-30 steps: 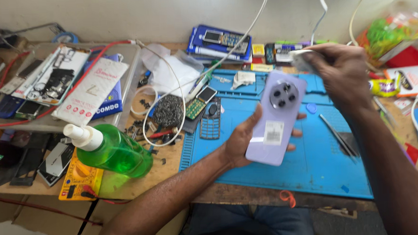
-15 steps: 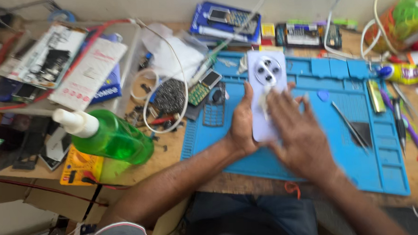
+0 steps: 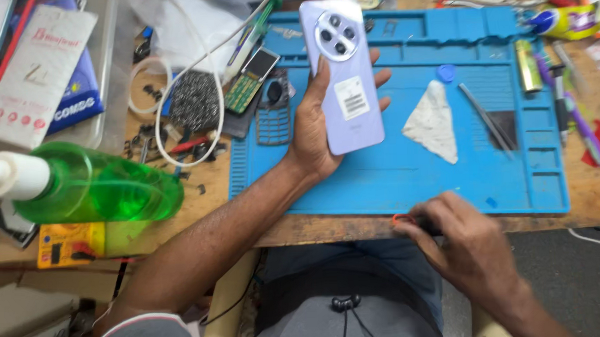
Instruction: The person uses a screwdriver and adhesive to repair a mobile phone, applying glue to the edges and wiping the back of the device with a cloth.
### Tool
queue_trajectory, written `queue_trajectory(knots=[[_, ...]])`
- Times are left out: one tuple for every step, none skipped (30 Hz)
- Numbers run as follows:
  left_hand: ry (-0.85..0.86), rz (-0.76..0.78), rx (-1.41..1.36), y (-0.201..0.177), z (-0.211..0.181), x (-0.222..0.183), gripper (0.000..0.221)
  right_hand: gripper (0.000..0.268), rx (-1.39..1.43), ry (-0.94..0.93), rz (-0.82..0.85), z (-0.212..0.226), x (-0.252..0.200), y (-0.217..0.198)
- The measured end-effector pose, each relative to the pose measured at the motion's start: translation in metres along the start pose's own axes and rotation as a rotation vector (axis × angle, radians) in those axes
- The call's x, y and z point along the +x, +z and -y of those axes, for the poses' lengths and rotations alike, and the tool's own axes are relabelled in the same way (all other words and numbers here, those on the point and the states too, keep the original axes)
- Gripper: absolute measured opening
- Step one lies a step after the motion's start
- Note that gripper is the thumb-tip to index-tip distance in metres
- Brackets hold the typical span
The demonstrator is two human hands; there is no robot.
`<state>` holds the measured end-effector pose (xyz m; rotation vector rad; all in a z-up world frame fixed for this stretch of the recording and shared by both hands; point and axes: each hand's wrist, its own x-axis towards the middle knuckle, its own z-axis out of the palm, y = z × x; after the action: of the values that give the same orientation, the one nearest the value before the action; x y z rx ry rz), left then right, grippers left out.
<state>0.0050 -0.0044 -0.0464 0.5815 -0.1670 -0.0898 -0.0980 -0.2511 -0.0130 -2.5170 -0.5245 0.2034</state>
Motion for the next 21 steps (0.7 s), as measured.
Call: queue_trajectory(knots=[[0.002,0.013,-0.007,0.002,0.000,0.000,0.072,0.017,0.010,0.015,-0.032,-0.003,-0.001,0.004],[-0.012,0.018,-0.015,0.005,-0.001,0.001,0.071,0.015,0.064,0.002,-0.051,-0.011,0.003,-0.001],[-0.026,0.022,-0.024,0.008,-0.002,0.000,0.070,0.014,0.117,-0.013,-0.070,-0.021,0.008,-0.009],[-0.041,0.020,-0.023,0.011,-0.003,-0.003,0.070,0.012,0.180,-0.033,-0.084,-0.030,0.014,-0.016],[-0.054,0.042,-0.014,0.016,-0.001,-0.003,0.067,0.012,0.144,-0.039,-0.181,-0.043,0.028,-0.032],[-0.055,0.056,0.004,0.021,-0.002,-0.005,0.065,0.013,0.116,-0.058,-0.272,-0.052,0.044,-0.049],[-0.056,0.070,0.023,0.024,-0.005,-0.004,0.063,0.017,0.042,-0.047,-0.292,-0.055,0.053,-0.059],[-0.057,0.075,0.015,0.026,-0.007,-0.005,0.062,0.021,-0.033,-0.033,-0.296,-0.057,0.059,-0.069],[-0.057,0.081,0.008,0.027,-0.009,-0.005,0.061,0.025,-0.107,-0.018,-0.301,-0.055,0.063,-0.073],[-0.060,0.086,-0.005,0.027,-0.009,-0.006,0.060,0.028,-0.088,0.002,-0.197,-0.051,0.061,-0.070],[-0.053,0.075,0.001,0.027,-0.010,-0.007,0.060,0.031,-0.072,0.024,-0.094,-0.045,0.053,-0.059],[-0.049,0.068,0.006,0.027,-0.011,-0.006,0.060,0.034,-0.059,0.051,0.006,-0.040,0.044,-0.050],[-0.045,0.061,0.011,0.027,-0.012,-0.006,0.060,0.033,-0.070,-0.011,0.057,-0.036,0.035,-0.040],[-0.049,0.057,0.016,0.026,-0.011,-0.005,0.060,0.033,-0.083,-0.070,0.110,-0.033,0.025,-0.027],[-0.054,0.052,0.020,0.025,-0.011,-0.004,0.062,0.033,-0.097,-0.131,0.161,-0.034,0.019,-0.017],[-0.060,0.051,0.027,0.024,-0.011,-0.003,0.063,0.030,-0.055,-0.195,0.114,-0.038,0.017,-0.013],[-0.069,0.053,0.020,0.024,-0.010,-0.004,0.064,0.028,-0.013,-0.260,0.068,-0.043,0.015,-0.013],[-0.076,0.058,0.013,0.024,-0.010,-0.006,0.066,0.026,0.027,-0.328,0.019,-0.048,0.018,-0.015],[-0.083,0.063,0.007,0.024,-0.010,-0.005,0.068,0.027,0.068,-0.315,-0.019,-0.056,0.027,-0.024],[-0.069,0.081,0.001,0.023,-0.009,-0.005,0.069,0.028,0.111,-0.295,-0.051,-0.064,0.036,-0.039],[-0.056,0.099,-0.005,0.022,-0.009,-0.005,0.070,0.030,0.153,-0.274,-0.082,-0.066,0.044,-0.048]])
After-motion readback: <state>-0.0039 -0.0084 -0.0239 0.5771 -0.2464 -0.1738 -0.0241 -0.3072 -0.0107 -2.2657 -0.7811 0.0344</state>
